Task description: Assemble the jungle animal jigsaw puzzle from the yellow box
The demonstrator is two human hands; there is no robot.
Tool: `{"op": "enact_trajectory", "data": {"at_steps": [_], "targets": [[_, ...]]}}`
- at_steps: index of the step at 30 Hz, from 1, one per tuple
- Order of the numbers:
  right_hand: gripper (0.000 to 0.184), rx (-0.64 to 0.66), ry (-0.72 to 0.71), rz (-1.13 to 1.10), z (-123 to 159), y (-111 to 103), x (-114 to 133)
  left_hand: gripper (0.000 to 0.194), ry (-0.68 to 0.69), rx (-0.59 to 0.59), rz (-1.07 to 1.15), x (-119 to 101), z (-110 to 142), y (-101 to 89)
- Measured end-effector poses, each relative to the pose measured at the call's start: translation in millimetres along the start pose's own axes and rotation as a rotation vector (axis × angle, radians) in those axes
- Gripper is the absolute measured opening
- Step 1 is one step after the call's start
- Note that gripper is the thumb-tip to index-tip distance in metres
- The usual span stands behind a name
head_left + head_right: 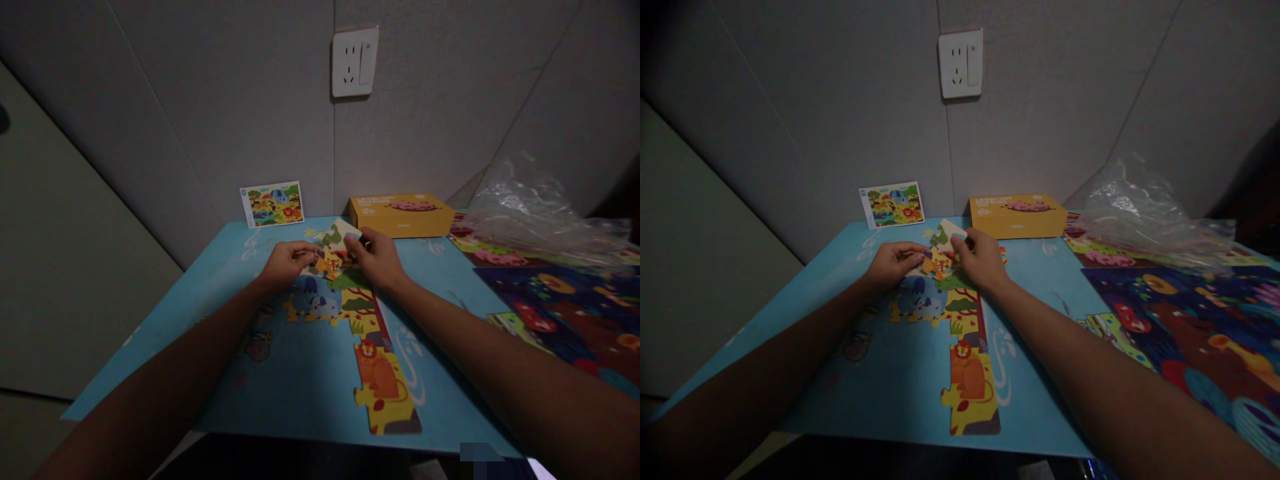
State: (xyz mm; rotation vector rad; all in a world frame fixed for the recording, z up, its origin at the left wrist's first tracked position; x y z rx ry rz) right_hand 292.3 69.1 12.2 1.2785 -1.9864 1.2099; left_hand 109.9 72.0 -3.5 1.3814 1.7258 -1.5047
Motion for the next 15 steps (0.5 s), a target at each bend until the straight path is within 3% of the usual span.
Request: {"op": "enact_trajectory", "data": {"at_steps": [4, 10, 13, 15], "targets": [[0.031, -0.096, 0.114, 0.097, -5.9, -14.9, -19.2, 0.021, -0.005, 0.01, -0.026, 3.1, -2.5, -1.1], [0.03, -0.058, 0.213, 0.532, -7.4, -21.2, -34.8, 0.033, 0.0, 0.008, -0.145, 4.9, -1.4, 0.8], [0.037, -0.15, 0.181, 0.596, -6.1, -28.3, -28.7, 0.036, 0.022, 0.071, -0.149, -0.7, 1.0, 7.8], [0.039, -0.144, 0.1, 0.543, -6.3, -25.7, -18.1, 0.033, 0.039, 0.07, -0.185, -4.1, 1.1, 7.4]]}}
Point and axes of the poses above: each hand's wrist, its own z-axis away from the middle knuckle, its own y-axis out of the palm, x = y × z, the point moved 9 cm from there along -z, towards the middle knuckle, and after that the axes turned 8 degrees about -z, right-handed, at the moved point
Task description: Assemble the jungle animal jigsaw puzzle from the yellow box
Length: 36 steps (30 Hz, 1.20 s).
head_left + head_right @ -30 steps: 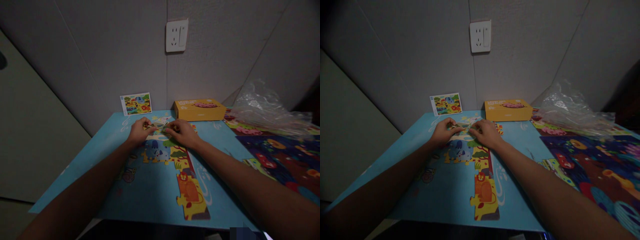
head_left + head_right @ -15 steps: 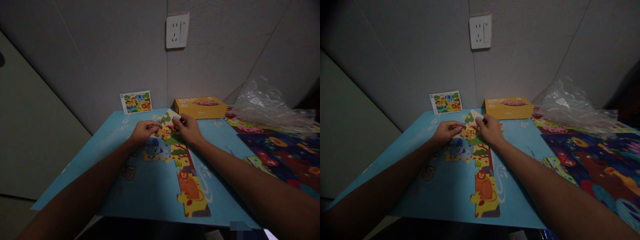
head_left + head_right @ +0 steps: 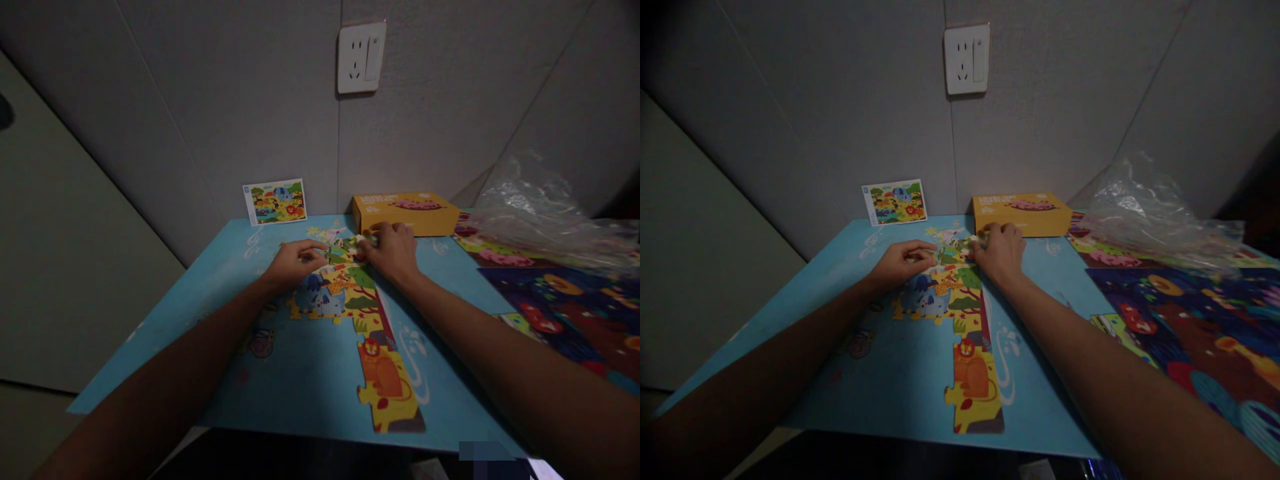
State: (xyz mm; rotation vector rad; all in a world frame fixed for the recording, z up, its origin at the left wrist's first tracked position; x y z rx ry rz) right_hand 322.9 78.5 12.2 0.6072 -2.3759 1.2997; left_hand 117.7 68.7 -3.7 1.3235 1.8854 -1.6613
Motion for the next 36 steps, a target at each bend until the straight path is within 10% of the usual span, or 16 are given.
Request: {"op": "enact_trajectory", "data": {"at_steps": [7, 12, 23, 36], "targets": [[0.053, 0.494, -0.592, -0.104, 39.3, 28.4, 68.0, 0.032, -0.129, -0.302, -0.51, 19.0, -2.0, -46.1], [0.048, 0.553, -0.592, -0.112, 42.7, 31.7, 69.8, 0.045, -0.334, -0.129, -0.654, 44.6, -2.1, -40.4], [0.053, 0.687, -0.705, -0.153, 53.4, 31.4, 77.2, 0.043, -0.288, -0.028, -0.756, 36.3, -1.1, -32.0], [0.057, 0.652, -0.644, -0.077, 48.4, 30.3, 73.7, 0.038, -0.272, -0.35, -0.267, 41.1, -3.3, -55.0]]}}
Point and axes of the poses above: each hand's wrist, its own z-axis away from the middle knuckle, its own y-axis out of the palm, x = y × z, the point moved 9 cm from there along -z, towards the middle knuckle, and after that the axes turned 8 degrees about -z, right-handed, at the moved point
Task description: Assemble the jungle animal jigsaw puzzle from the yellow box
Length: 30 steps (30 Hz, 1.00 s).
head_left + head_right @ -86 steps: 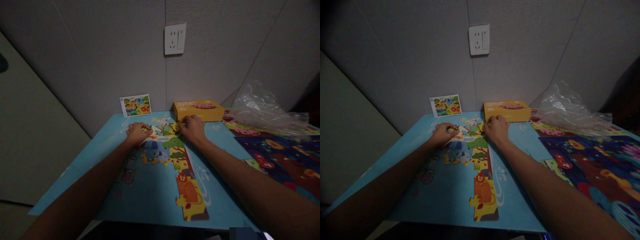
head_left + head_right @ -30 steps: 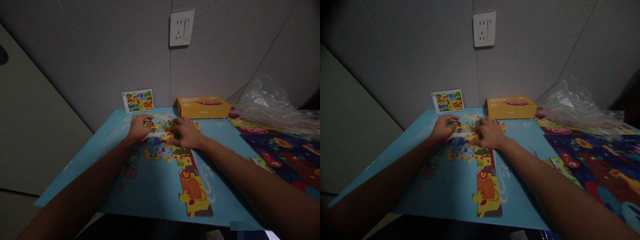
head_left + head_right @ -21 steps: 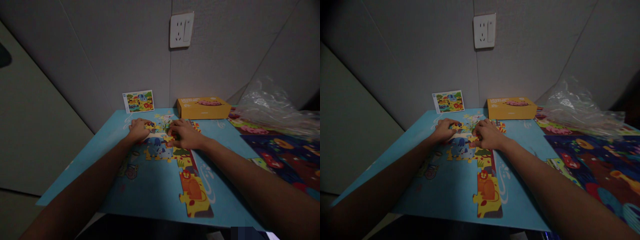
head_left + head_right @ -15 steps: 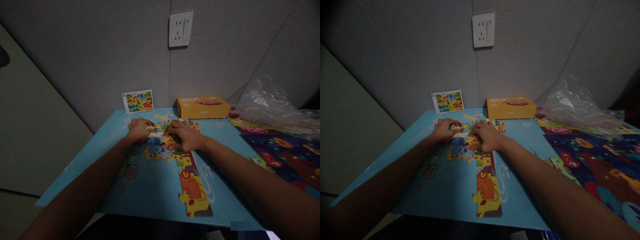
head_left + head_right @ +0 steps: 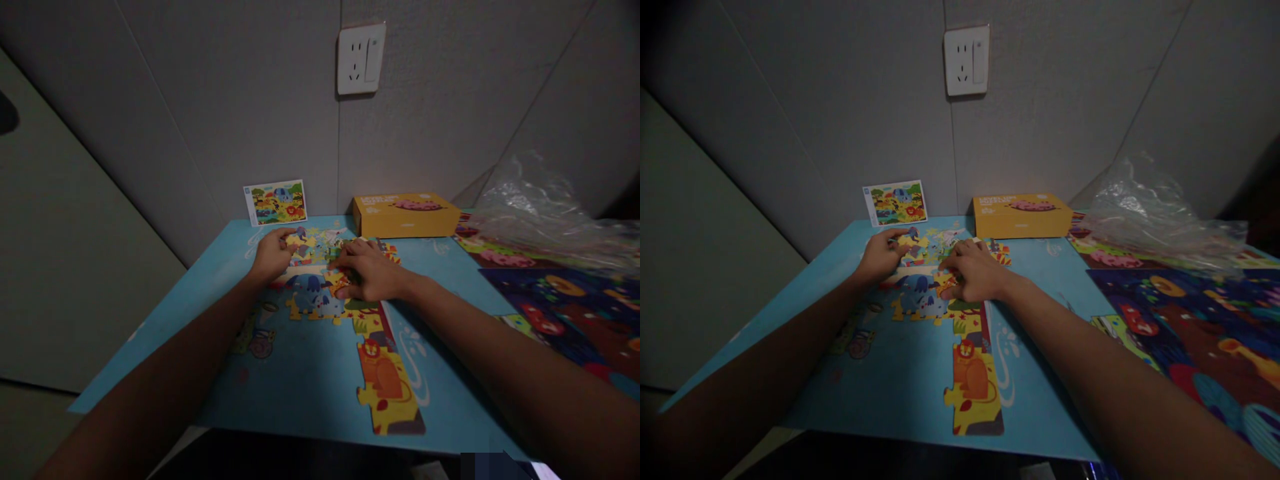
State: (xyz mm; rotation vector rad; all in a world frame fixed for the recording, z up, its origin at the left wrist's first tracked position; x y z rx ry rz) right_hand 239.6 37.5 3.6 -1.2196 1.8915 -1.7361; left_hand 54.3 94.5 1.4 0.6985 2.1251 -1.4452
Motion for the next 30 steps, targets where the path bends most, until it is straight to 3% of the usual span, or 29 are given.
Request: {"op": "enact_trajectory", "data": {"at_steps": [6, 9, 13, 18, 22, 26, 28, 30], "targets": [[0.054, -0.05, -0.021, -0.059, -0.6, -1.7, 0.1, 0.013, -0.149, -0.397, 0.292, 22.0, -2.2, -38.6], [0.046, -0.116, -0.012, -0.181, 0.0, -6.6, 0.8, 0.008, -0.166, -0.449, 0.39, 27.7, -4.0, -41.9], [0.025, -0.228, 0.01, -0.417, 0.9, -13.3, -1.4, 0.011, -0.079, -0.278, 0.447, 9.3, -2.8, -24.7], [0.045, -0.436, 0.073, -0.563, 3.7, -22.6, -15.9, 0.021, 0.067, 0.161, 0.588, -30.3, 18.0, 20.9], [0.026, -0.457, 0.079, -0.592, 3.1, -21.3, -19.6, 0.027, 0.153, 0.408, 0.598, -48.1, 35.7, 43.1], [0.03, -0.589, 0.216, -0.537, 10.0, -29.8, -35.3, 0.023, 0.176, 0.433, 0.563, -47.8, 35.2, 43.9], [0.032, -0.669, 0.363, -0.42, 17.5, -36.1, -51.0, 0.023, 0.168, 0.367, 0.563, -44.8, 29.7, 38.0], [0.03, -0.645, 0.512, -0.227, 22.0, -37.8, -66.1, 0.027, 0.145, 0.282, 0.584, -40.8, 23.8, 30.5]]}}
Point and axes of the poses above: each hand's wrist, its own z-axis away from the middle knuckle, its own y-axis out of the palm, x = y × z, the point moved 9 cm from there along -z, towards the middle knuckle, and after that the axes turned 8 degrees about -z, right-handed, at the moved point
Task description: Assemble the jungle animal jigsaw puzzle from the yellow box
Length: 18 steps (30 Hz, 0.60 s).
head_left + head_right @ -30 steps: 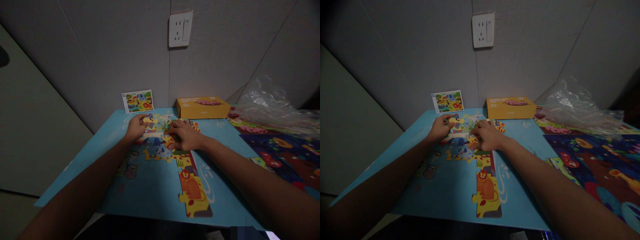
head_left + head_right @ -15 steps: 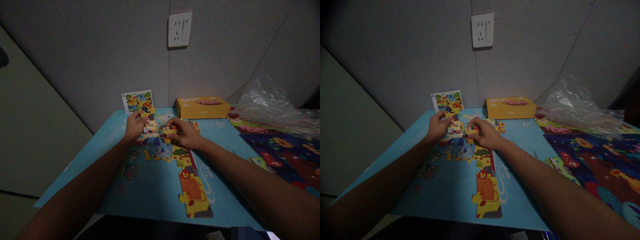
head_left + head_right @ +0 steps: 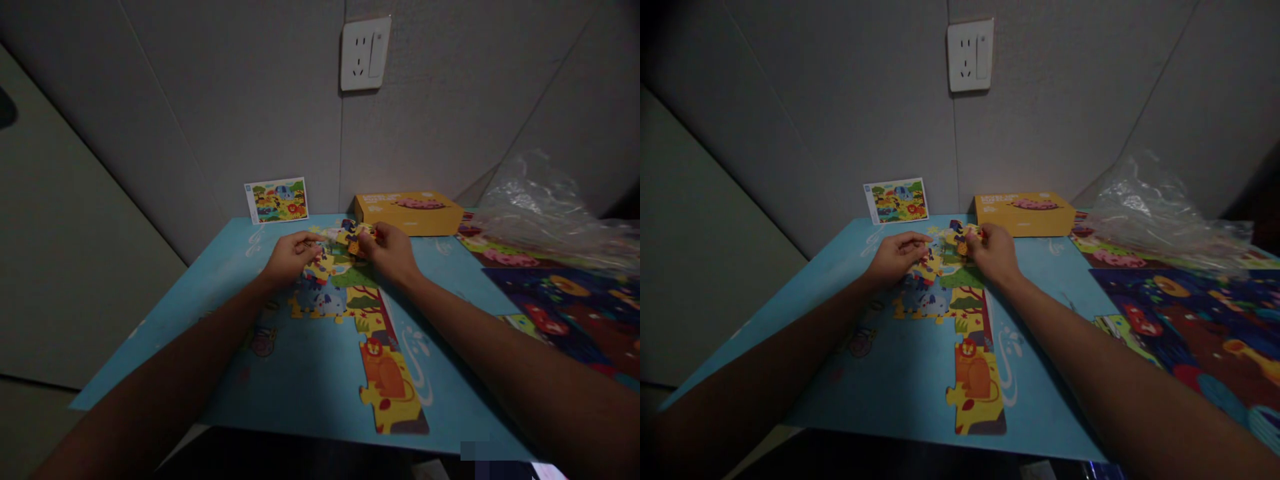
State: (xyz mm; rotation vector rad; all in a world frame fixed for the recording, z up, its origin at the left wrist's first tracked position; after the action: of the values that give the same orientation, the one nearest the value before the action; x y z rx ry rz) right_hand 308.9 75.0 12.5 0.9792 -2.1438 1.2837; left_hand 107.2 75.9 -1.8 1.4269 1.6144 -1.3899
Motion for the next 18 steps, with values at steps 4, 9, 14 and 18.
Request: {"op": "enact_trajectory", "data": {"at_steps": [4, 9, 14, 18], "targets": [[0.03, 0.023, 0.069, 0.333, -6.1, -0.6, -20.2, 0.034, -0.036, -0.147, 0.044, 2.1, -2.8, -16.8], [0.044, -0.122, -0.042, 0.346, -2.9, -10.0, -6.7, 0.026, -0.111, -0.272, 0.041, 7.8, -1.3, -29.1], [0.032, 0.084, -0.259, 0.004, 4.7, 10.1, 27.4, 0.027, -0.082, -0.229, 0.074, 6.1, -1.6, -21.8], [0.029, 0.182, -0.306, -0.168, 10.3, 20.0, 37.8, 0.034, -0.047, -0.096, 0.131, 0.6, -1.2, -8.3]]}}
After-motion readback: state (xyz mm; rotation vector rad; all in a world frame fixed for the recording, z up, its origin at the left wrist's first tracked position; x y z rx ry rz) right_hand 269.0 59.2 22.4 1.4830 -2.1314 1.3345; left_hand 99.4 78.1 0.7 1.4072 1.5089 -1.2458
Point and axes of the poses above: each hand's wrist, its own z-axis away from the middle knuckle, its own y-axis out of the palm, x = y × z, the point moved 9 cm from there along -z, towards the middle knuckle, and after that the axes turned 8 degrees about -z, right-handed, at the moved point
